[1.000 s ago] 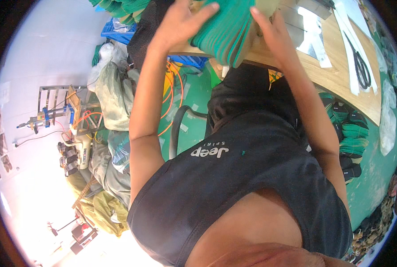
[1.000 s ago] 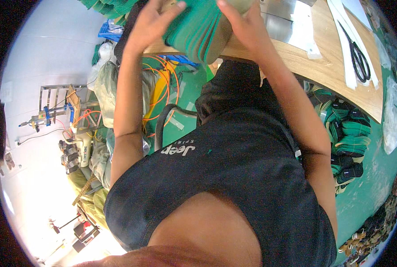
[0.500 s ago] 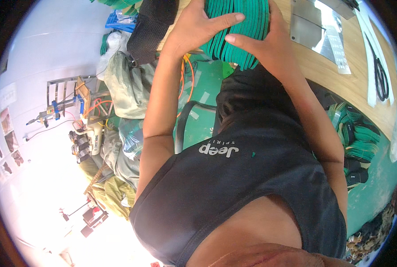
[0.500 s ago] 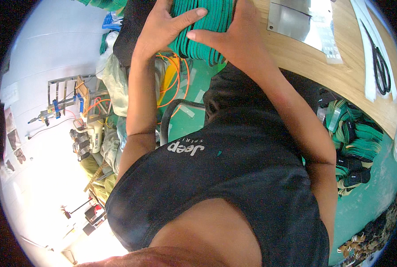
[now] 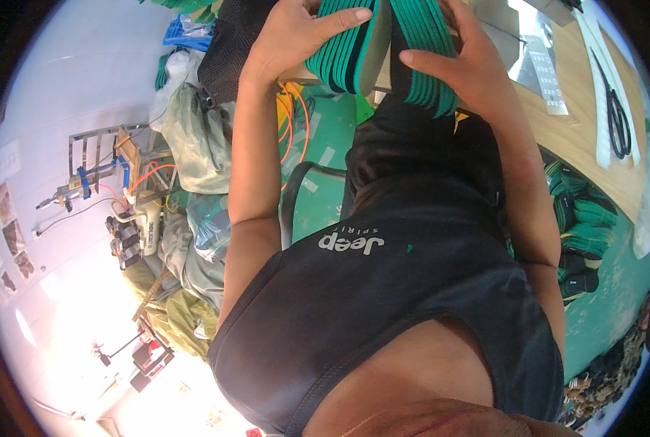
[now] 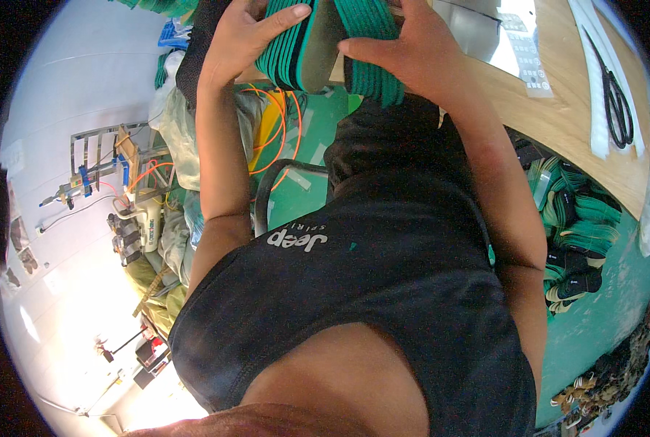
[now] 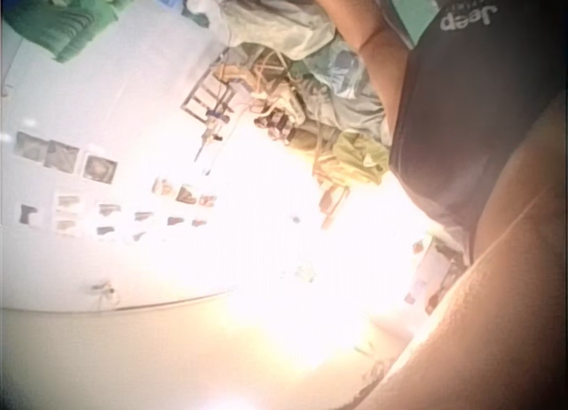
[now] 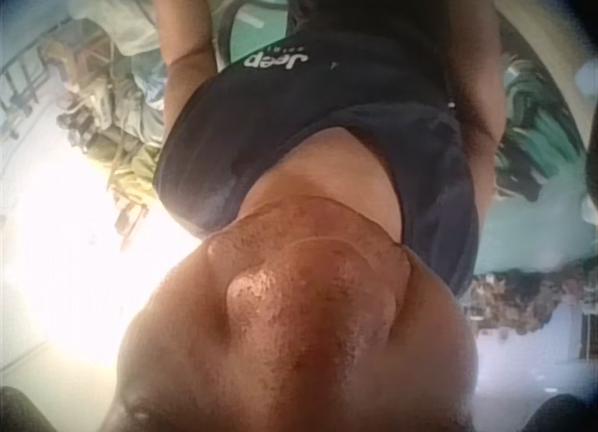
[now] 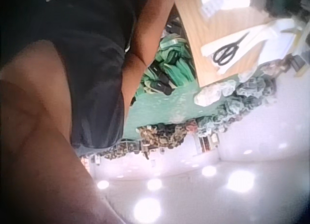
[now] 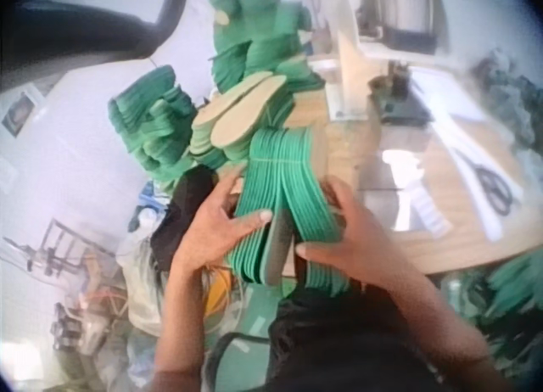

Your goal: The person removes a rubber band from a stack of green shoe insoles and applies adhesive labels to them, using scissors to cut segments from a sheet of labels.

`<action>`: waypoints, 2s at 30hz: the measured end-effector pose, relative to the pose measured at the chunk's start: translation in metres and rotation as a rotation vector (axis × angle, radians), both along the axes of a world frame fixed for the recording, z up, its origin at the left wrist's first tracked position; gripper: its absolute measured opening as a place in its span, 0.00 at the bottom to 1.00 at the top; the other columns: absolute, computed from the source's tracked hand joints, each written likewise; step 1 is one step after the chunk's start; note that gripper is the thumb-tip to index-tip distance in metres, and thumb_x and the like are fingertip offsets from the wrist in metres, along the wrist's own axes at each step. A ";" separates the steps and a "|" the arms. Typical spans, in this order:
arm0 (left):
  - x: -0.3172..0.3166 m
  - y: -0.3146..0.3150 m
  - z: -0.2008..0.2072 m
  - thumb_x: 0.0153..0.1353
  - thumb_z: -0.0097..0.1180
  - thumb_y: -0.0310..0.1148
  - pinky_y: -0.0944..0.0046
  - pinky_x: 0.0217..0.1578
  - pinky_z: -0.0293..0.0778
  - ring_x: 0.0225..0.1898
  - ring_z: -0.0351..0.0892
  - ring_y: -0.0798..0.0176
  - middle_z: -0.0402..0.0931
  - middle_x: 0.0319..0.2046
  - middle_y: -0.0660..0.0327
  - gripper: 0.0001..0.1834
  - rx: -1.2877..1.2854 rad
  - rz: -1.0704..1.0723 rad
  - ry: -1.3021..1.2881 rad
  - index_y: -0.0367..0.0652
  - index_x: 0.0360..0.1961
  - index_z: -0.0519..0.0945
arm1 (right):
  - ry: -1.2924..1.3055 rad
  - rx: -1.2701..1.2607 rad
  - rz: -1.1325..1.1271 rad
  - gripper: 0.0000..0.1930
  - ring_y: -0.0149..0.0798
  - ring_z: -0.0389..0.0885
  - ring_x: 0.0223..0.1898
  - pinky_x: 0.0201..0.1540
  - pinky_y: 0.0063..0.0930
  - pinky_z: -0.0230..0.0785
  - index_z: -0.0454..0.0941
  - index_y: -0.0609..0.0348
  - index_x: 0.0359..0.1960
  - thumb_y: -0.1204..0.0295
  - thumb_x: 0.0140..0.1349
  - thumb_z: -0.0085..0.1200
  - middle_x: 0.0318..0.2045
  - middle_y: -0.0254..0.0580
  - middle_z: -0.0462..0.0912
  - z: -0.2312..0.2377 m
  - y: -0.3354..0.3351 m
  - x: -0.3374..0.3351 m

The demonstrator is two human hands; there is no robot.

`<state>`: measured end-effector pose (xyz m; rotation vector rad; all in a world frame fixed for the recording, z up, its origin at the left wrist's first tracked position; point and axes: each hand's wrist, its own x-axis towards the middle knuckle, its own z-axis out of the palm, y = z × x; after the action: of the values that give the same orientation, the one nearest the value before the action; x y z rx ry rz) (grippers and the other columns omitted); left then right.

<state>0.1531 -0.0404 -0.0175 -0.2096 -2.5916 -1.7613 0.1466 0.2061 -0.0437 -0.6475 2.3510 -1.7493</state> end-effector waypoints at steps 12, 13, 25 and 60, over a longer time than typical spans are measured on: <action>0.015 0.027 0.017 0.56 0.69 0.31 0.61 0.44 0.79 0.46 0.83 0.62 0.83 0.46 0.46 0.50 -0.205 0.056 0.034 0.33 0.76 0.53 | 0.172 0.252 -0.139 0.55 0.53 0.75 0.61 0.62 0.39 0.69 0.50 0.72 0.73 0.60 0.52 0.75 0.59 0.60 0.75 0.024 0.003 0.003; 0.013 0.021 0.025 0.55 0.70 0.31 0.60 0.45 0.79 0.46 0.83 0.60 0.83 0.46 0.45 0.51 -0.250 0.049 0.039 0.33 0.76 0.53 | 0.207 0.338 -0.121 0.53 0.51 0.77 0.59 0.60 0.38 0.70 0.54 0.71 0.72 0.60 0.52 0.76 0.57 0.57 0.77 0.030 0.011 -0.002; -0.020 0.000 0.031 0.49 0.70 0.38 0.53 0.53 0.76 0.49 0.84 0.46 0.81 0.50 0.37 0.48 -0.325 0.183 0.413 0.37 0.72 0.64 | 0.372 0.293 0.123 0.35 0.64 0.82 0.49 0.51 0.48 0.75 0.67 0.62 0.64 0.63 0.56 0.67 0.47 0.63 0.82 0.039 0.056 0.040; -0.043 0.075 0.037 0.48 0.76 0.36 0.56 0.52 0.76 0.49 0.81 0.47 0.82 0.47 0.53 0.36 -0.714 -0.592 0.565 0.42 0.60 0.78 | 0.678 0.538 -0.024 0.43 0.49 0.68 0.69 0.71 0.41 0.58 0.67 0.56 0.70 0.56 0.53 0.71 0.67 0.46 0.70 0.048 0.147 0.010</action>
<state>0.1100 0.0341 0.0198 -1.3482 -2.6876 -0.5574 0.1563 0.3531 0.0041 -1.2435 3.0725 -0.8811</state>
